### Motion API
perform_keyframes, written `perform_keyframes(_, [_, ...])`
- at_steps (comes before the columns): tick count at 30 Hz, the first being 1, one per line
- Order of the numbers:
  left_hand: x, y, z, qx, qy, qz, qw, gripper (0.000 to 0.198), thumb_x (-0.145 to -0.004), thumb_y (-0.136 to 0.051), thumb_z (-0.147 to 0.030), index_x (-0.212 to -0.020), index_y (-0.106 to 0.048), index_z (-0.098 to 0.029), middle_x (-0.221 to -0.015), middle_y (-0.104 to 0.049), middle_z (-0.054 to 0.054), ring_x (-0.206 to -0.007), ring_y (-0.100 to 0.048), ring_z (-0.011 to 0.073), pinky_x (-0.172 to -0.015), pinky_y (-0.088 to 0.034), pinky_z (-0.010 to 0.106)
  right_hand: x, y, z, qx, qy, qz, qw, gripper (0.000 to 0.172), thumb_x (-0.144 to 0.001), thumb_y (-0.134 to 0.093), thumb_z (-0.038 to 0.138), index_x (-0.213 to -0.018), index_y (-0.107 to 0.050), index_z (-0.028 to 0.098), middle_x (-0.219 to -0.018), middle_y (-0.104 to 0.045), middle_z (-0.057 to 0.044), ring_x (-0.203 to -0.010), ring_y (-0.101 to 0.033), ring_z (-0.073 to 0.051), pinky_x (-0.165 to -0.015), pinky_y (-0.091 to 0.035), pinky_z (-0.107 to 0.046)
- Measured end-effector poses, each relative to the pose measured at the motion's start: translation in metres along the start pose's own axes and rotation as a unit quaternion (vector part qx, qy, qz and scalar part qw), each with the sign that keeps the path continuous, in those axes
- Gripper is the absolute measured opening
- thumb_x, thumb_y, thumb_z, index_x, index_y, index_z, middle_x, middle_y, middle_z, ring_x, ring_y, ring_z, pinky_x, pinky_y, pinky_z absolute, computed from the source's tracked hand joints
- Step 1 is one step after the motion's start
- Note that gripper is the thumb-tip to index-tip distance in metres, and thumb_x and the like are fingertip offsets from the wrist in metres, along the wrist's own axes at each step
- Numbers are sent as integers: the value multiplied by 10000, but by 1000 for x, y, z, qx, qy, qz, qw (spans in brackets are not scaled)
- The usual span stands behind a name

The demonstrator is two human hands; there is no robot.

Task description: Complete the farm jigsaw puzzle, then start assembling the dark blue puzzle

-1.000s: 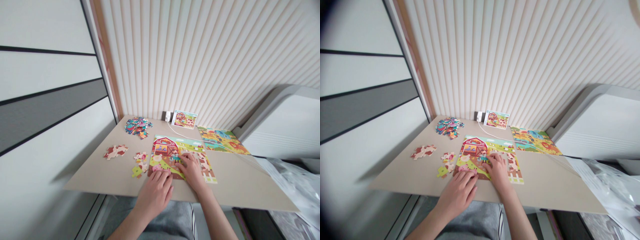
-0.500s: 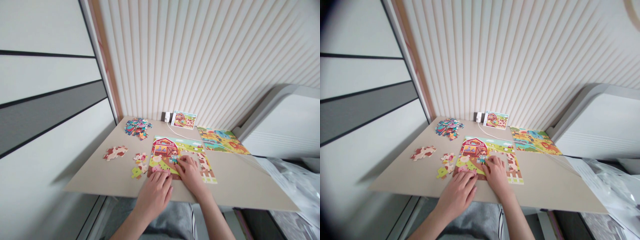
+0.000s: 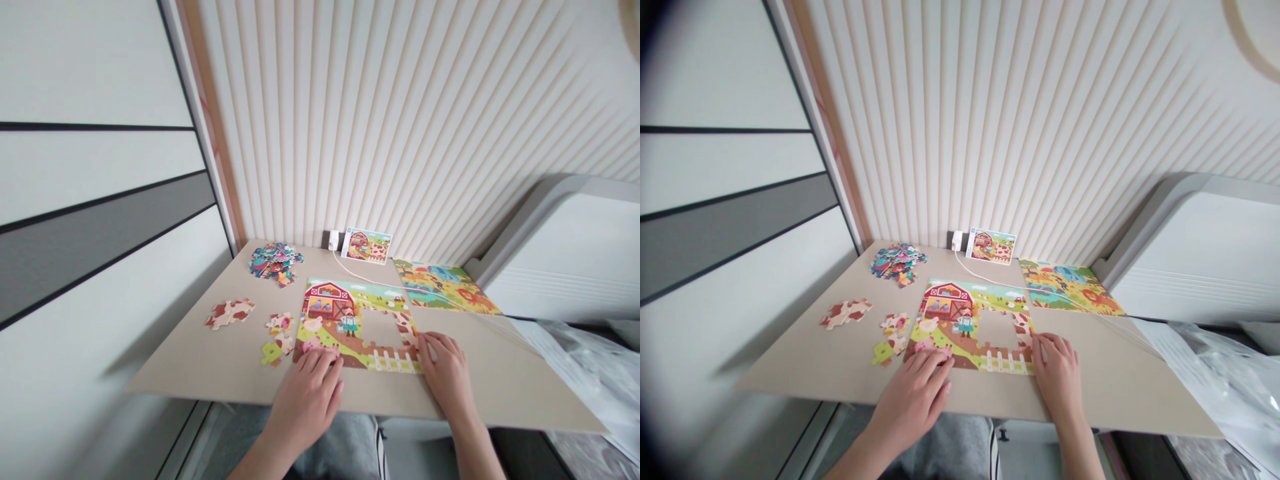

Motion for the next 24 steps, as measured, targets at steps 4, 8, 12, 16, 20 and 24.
perform_keyframes(4, [2, 3, 0, 25, -4, -1, 1000, 352, -968, -527, -208, -1316, -579, -206, -1282, -605, 95, -1238, -537, 277, -1076, -464, 483, 5, -7, -40, -80, -100, 37, 991, 407, -988, -461, 499, -1012, -743, 207, -1083, -734, -98, -967, -659, -253, -844, -485, -351])
perform_keyframes(8, [5, 23, 24, 28, 18, -27, 999, 325, -974, -511, -196, -1283, -604, -241, -1245, -625, 77, -1232, -552, 250, -1076, -460, 439, 3, -13, -18, -33, -22, 47, 998, 390, -996, -448, 471, -975, -741, 214, -1077, -726, -97, -997, -644, -259, -920, -460, -374])
perform_keyframes(12, [18, 46, 90, -53, 115, -84, 988, 259, -982, -509, -271, -1189, -656, -218, -1188, -654, 100, -1133, -607, 274, -999, -490, 458, 3, -17, -9, 16, 23, 42, 999, 368, -1002, -442, 448, -992, -731, 219, -1070, -716, -95, -959, -644, -253, -925, -460, -390])
perform_keyframes(16, [38, 53, 150, -125, 214, -102, 964, 258, -984, -503, -322, -1110, -684, -188, -1166, -672, 112, -1106, -622, 290, -989, -479, 464, 6, -20, -9, 52, 49, 41, 997, 364, -998, -457, 466, -1004, -723, 219, -1090, -706, -104, -950, -642, -265, -917, -466, -403])
perform_keyframes(20, [41, 54, 165, -136, 258, -87, 952, 316, -959, -550, -434, -1072, -704, -182, -1162, -677, 119, -1102, -621, 299, -986, -473, 450, 7, -21, -7, 73, 63, 38, 995, 374, -994, -454, 482, -1017, -719, 219, -1094, -704, -115, -945, -643, -278, -908, -472, -417])
perform_keyframes(24, [24, 55, 153, -146, 273, -50, 950, 354, -935, -568, -519, -1011, -727, -213, -1120, -675, 110, -1087, -604, 309, -963, -457, 460, 7, -19, -6, 82, 64, 37, 994, 366, -997, -448, 469, -1028, -713, 218, -1102, -701, -113, -949, -641, -276, -911, -477, -417])
Point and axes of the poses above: each hand's wrist, its own x-axis away from the middle knuckle, its own y-axis out of the back of the hand, z = x × y, the point moved 9 cm from there along -x, towards the middle knuckle
